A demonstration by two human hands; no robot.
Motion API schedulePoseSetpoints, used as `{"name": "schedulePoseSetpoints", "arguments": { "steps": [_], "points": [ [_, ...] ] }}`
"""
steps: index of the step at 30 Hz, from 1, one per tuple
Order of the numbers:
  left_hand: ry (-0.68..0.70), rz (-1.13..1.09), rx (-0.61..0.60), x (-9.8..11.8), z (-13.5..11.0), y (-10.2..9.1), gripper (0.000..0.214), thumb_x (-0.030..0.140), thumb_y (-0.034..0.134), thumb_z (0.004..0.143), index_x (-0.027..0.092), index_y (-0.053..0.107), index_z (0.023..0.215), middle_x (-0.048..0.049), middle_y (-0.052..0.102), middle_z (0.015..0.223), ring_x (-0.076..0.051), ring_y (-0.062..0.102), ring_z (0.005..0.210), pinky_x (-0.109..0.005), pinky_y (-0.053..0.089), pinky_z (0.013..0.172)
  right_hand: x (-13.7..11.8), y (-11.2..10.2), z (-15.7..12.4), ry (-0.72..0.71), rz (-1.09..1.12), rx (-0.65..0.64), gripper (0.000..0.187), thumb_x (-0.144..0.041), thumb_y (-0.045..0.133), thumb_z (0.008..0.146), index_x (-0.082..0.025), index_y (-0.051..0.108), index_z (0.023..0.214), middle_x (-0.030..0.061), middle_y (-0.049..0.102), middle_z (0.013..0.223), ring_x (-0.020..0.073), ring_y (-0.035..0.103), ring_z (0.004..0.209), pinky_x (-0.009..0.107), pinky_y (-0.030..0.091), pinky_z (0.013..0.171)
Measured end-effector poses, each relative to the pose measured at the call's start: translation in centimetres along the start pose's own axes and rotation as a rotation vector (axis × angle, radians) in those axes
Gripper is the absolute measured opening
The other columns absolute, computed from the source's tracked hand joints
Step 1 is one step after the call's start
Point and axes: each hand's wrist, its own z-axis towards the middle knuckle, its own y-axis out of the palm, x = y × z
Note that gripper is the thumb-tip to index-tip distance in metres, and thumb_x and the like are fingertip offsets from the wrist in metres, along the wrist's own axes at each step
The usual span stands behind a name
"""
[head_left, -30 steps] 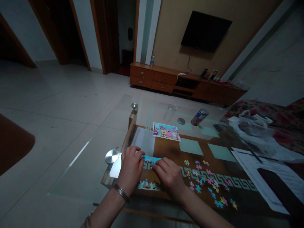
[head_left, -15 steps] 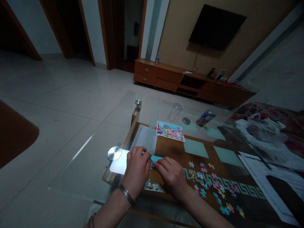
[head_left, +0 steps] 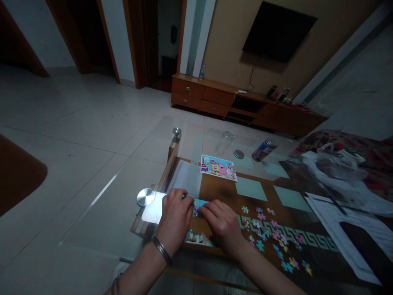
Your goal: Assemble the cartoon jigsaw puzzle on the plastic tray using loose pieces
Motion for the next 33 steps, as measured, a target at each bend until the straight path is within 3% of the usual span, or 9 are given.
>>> {"name": "schedulePoseSetpoints", "arguments": {
  "steps": [5,8,14,33],
  "points": [
    [0.067,0.064,-0.02,0.1,-0.2,-0.3,0.024,0.01,0.053,0.083,0.024,0.069,0.094,-0.0065,0.057,0.113,-0.026,0.046,0.11,-0.044,0.038,0.092,0.7,-0.6,0.2,0.23,0.102,-0.033,0.015,-0.015,0.052,0.089,-0.016,0.066,0.096,0.0085,0.064,0.091,0.0205,0.054,0.084,0.032,0.045,0.071],
    [0.145,0.147,-0.039,0.4,-0.6,-0.4,0.031,0.007,0.052,0.083,0.027,0.068,0.1,-0.0064,0.057,0.117,-0.027,0.044,0.114,-0.047,0.036,0.096,1.1,-0.4,0.2,0.288,0.13,-0.059,0.016,-0.015,0.057,0.086,-0.017,0.066,0.1,0.0089,0.063,0.095,0.0215,0.054,0.087,0.035,0.047,0.075],
    [0.208,0.266,-0.054,1.0,-1.6,-0.4,0.039,0.003,0.049,0.082,0.027,0.066,0.107,-0.0076,0.057,0.124,-0.03,0.042,0.12,-0.052,0.034,0.099,1.0,-0.5,0.5,0.302,0.147,-0.094,0.02,-0.016,0.058,0.086,-0.02,0.066,0.105,0.0076,0.063,0.095,0.021,0.053,0.088,0.036,0.048,0.075],
    [0.181,0.392,-0.112,1.5,-1.8,0.4,0.036,0.006,0.045,0.085,0.019,0.066,0.111,-0.0129,0.057,0.127,-0.033,0.041,0.126,-0.054,0.035,0.101,1.5,1.0,1.5,0.295,0.192,-0.104,0.012,-0.015,0.059,0.086,-0.018,0.069,0.092,0.0055,0.06,0.084,0.0185,0.051,0.081,0.03,0.043,0.069]
  ]
}}
